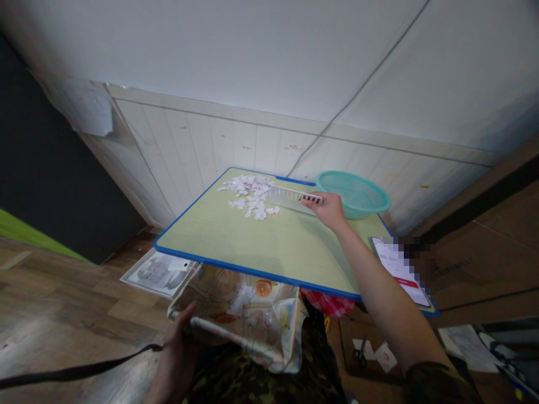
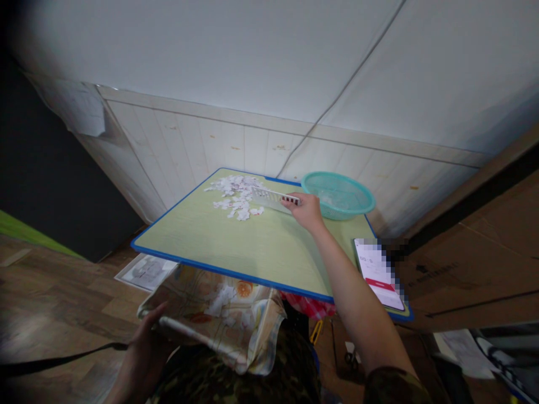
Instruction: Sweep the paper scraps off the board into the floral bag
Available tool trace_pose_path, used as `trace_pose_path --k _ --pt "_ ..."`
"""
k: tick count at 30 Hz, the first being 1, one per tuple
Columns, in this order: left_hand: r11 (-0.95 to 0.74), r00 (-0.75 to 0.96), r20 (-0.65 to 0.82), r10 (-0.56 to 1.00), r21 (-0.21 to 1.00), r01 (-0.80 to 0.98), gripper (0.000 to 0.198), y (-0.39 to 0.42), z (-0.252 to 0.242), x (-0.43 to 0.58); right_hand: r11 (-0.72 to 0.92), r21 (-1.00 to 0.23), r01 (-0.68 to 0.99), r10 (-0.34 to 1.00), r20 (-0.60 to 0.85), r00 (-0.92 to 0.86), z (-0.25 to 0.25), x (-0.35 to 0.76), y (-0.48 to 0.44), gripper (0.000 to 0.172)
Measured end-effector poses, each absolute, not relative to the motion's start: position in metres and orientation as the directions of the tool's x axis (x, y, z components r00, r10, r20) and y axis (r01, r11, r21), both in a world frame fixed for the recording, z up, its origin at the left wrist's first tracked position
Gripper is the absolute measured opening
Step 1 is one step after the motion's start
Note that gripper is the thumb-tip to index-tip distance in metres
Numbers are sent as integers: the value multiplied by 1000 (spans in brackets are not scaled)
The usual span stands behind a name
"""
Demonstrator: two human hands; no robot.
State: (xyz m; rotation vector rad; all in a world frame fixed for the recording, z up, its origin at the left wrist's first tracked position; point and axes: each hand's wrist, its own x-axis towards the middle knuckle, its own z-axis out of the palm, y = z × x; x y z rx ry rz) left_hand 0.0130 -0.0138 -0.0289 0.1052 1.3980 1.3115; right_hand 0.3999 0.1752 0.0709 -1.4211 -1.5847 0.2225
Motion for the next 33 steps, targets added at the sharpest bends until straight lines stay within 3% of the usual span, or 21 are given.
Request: trace_pose_path --k 6,11,20,33 --pt "352 -288 -587 757 737 -577 37 -15 -49 2 289 -703 650 868 478 132 76 405 172 42" --pt "324 -315 -561 765 759 -564 51 -15 -67 -7 318 -779 540 906 417 67 76 396 169 50" --pt "356 -347 -600 721 750 -557 35 -15 -40 9 279 -844 457 939 340 55 79 403 168 54" --pt "371 -343 -628 699 728 -577 22 -13 -44 8 268 -896 353 957 290 11 92 414 158 45"
